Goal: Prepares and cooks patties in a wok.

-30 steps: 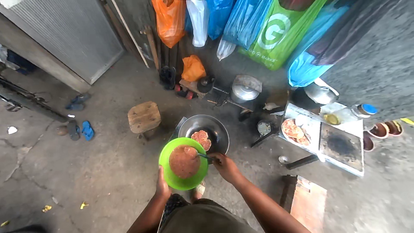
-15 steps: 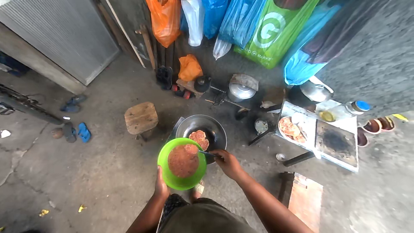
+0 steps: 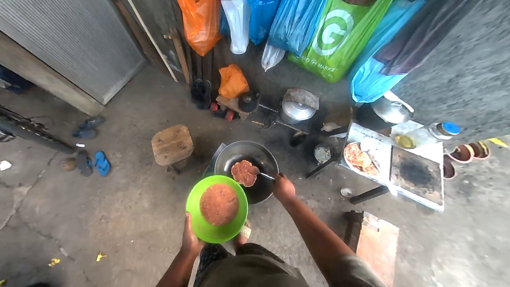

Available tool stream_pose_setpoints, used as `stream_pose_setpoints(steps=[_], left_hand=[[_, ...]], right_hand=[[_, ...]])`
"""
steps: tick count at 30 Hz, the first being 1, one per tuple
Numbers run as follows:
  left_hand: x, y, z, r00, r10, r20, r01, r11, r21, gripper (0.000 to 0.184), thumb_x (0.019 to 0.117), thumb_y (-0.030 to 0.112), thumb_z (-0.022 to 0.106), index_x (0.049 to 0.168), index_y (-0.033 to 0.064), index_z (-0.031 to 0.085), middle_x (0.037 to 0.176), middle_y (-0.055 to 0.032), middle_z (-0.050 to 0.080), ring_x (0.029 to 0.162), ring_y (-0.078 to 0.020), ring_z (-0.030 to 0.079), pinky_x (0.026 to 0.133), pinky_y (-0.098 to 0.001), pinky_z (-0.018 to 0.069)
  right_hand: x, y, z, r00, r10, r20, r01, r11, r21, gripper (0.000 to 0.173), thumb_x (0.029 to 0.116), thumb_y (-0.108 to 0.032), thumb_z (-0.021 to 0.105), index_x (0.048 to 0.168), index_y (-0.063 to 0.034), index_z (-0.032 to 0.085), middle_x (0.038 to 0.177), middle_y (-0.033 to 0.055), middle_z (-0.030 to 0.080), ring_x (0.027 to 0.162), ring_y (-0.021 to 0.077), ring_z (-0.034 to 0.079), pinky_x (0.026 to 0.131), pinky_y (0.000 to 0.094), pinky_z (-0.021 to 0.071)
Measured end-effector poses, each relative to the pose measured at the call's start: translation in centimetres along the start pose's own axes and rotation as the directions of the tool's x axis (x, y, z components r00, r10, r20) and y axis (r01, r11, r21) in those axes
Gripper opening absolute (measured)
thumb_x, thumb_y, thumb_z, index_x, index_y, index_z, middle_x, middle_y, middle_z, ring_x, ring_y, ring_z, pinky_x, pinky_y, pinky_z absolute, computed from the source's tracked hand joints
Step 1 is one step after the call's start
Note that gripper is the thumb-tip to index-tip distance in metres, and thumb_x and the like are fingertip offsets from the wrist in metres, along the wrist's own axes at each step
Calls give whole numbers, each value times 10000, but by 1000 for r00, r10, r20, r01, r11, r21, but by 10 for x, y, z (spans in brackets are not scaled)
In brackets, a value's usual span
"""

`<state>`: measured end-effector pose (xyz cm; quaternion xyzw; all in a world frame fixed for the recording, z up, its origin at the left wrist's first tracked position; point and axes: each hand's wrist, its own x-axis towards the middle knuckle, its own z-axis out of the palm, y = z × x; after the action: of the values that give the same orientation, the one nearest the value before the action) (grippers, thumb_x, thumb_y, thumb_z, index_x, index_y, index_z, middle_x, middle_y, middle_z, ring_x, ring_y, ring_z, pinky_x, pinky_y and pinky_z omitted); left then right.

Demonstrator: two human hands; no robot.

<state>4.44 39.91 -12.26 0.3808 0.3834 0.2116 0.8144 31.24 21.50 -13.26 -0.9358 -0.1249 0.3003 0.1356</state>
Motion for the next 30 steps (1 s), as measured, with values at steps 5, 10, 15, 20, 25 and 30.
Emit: stream_pose_setpoints(steps=[5, 10, 15, 20, 25, 30], left_hand=[[-3, 1, -14, 999, 43, -22, -42, 998, 55, 621, 1041, 545, 279, 1407, 62, 414, 1152, -42, 712, 1043, -121, 706, 885, -340, 610], [-5, 0, -21, 996, 80, -43, -79, 996, 33, 637, 1038, 570, 307, 1407, 61, 416, 1157, -43, 713, 1046, -128, 708, 886, -344, 611], [-9, 3, -25, 993, 102, -63, -101, 995, 16, 612, 1047, 557, 291, 1390, 73, 438, 1149, -29, 719, 1042, -119, 709, 885, -336, 611], [-11, 5, -27, 991, 108, -74, -107, 994, 20, 635, 1032, 571, 319, 1398, 61, 418, 1147, -30, 717, 1038, -120, 710, 881, -340, 613], [-10, 3, -30, 990, 124, -65, -123, 992, 14, 630, 1034, 574, 313, 1396, 71, 427, 1152, -26, 718, 1047, -118, 707, 889, -339, 610], [-10, 2, -30, 991, 118, -57, -117, 993, 21, 635, 1030, 578, 320, 1395, 69, 430, 1154, -25, 716, 1047, -117, 707, 891, -338, 608]], right_hand=[[16, -12, 14, 998, 59, 30, -52, 977, -207, 439, 1049, -88, 465, 1465, -182, 572, 1529, 218, 484, 1201, 456, 629, 920, 604, 542], [8, -19, 13, 1000, -2, 9, 4, 959, -284, 487, 1028, 3, 461, 1488, -137, 542, 1536, 236, 466, 1211, 465, 617, 901, 590, 549], [8, -14, 19, 999, 9, 43, 4, 956, -294, 493, 1017, 15, 473, 1474, -150, 559, 1541, 228, 461, 1209, 458, 621, 909, 583, 552], [6, -13, 20, 999, 30, 30, -20, 959, -283, 481, 1018, 9, 470, 1471, -128, 552, 1522, 246, 474, 1209, 469, 618, 903, 592, 552], [1, -8, 20, 998, 55, 40, -40, 954, -298, 458, 1032, -31, 476, 1469, -141, 563, 1531, 236, 469, 1211, 463, 615, 898, 587, 555], [5, -11, 21, 999, 20, 46, -5, 955, -295, 518, 1022, 30, 460, 1507, -141, 517, 1536, 238, 458, 1223, 464, 608, 922, 580, 547]])
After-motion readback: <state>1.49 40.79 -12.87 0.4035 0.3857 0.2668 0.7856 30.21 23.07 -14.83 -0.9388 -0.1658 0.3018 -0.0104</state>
